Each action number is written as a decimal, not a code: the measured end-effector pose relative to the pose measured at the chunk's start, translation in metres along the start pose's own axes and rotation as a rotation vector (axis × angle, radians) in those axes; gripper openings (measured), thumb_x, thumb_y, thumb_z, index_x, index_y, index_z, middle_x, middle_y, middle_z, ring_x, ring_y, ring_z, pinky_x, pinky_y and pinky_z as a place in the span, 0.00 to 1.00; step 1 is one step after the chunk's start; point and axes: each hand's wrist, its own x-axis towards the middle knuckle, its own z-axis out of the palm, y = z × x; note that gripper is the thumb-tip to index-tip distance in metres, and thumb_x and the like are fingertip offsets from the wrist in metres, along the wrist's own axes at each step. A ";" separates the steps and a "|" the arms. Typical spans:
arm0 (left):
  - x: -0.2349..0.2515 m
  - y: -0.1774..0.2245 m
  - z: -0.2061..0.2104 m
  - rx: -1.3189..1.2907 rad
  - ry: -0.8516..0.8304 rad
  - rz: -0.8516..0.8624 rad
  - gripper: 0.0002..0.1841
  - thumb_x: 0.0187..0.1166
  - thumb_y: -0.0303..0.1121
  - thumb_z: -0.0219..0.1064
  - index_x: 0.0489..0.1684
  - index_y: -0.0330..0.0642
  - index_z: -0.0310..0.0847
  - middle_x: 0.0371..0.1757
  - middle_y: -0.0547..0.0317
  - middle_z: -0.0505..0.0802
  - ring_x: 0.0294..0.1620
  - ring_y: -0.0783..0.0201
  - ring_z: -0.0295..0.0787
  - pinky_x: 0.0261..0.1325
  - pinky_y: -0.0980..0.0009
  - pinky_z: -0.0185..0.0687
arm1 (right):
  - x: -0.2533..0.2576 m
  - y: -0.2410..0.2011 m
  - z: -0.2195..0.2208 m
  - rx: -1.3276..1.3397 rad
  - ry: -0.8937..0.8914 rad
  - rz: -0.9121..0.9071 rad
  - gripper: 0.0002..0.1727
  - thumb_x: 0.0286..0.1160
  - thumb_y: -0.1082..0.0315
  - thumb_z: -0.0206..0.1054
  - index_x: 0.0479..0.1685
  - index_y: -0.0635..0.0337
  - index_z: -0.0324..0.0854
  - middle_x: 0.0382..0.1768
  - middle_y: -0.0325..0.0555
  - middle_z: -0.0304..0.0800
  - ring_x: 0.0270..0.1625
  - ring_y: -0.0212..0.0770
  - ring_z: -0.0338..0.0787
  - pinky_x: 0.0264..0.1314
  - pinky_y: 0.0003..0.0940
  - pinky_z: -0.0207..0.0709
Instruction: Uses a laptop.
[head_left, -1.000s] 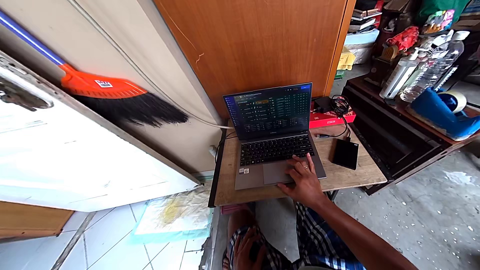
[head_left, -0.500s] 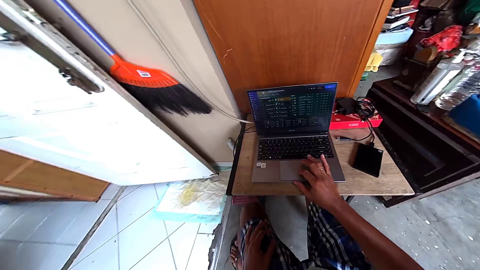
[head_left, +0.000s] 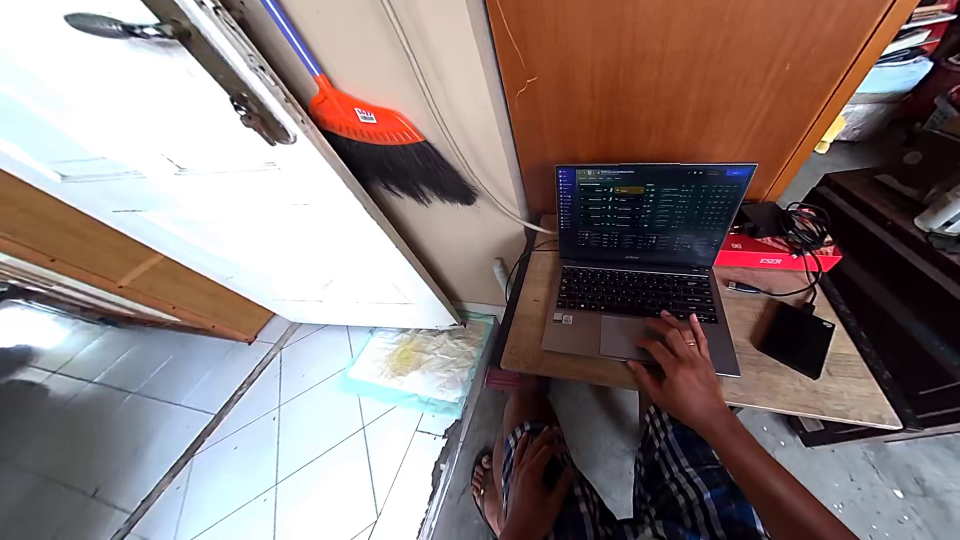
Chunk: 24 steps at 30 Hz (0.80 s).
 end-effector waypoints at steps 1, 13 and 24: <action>0.000 0.000 0.000 -0.004 -0.001 0.000 0.18 0.78 0.53 0.67 0.56 0.57 0.92 0.76 0.68 0.87 0.84 0.69 0.73 0.95 0.50 0.46 | 0.000 0.000 0.000 0.003 0.006 0.000 0.23 0.77 0.40 0.64 0.53 0.46 0.91 0.71 0.49 0.86 0.87 0.56 0.70 0.94 0.67 0.43; 0.066 0.082 0.031 0.114 -0.724 -0.216 0.34 0.78 0.64 0.64 0.72 0.48 0.83 0.65 0.49 0.92 0.70 0.49 0.87 0.81 0.37 0.66 | 0.001 -0.003 0.000 -0.007 0.060 0.031 0.29 0.70 0.37 0.67 0.55 0.50 0.89 0.69 0.49 0.88 0.84 0.55 0.74 0.93 0.65 0.45; 0.079 0.056 0.082 -0.260 -0.788 -0.323 0.33 0.78 0.56 0.69 0.73 0.37 0.79 0.64 0.41 0.91 0.64 0.47 0.90 0.72 0.45 0.80 | 0.002 -0.001 0.002 -0.024 0.058 0.043 0.32 0.69 0.32 0.67 0.55 0.49 0.90 0.69 0.49 0.88 0.85 0.55 0.73 0.93 0.66 0.44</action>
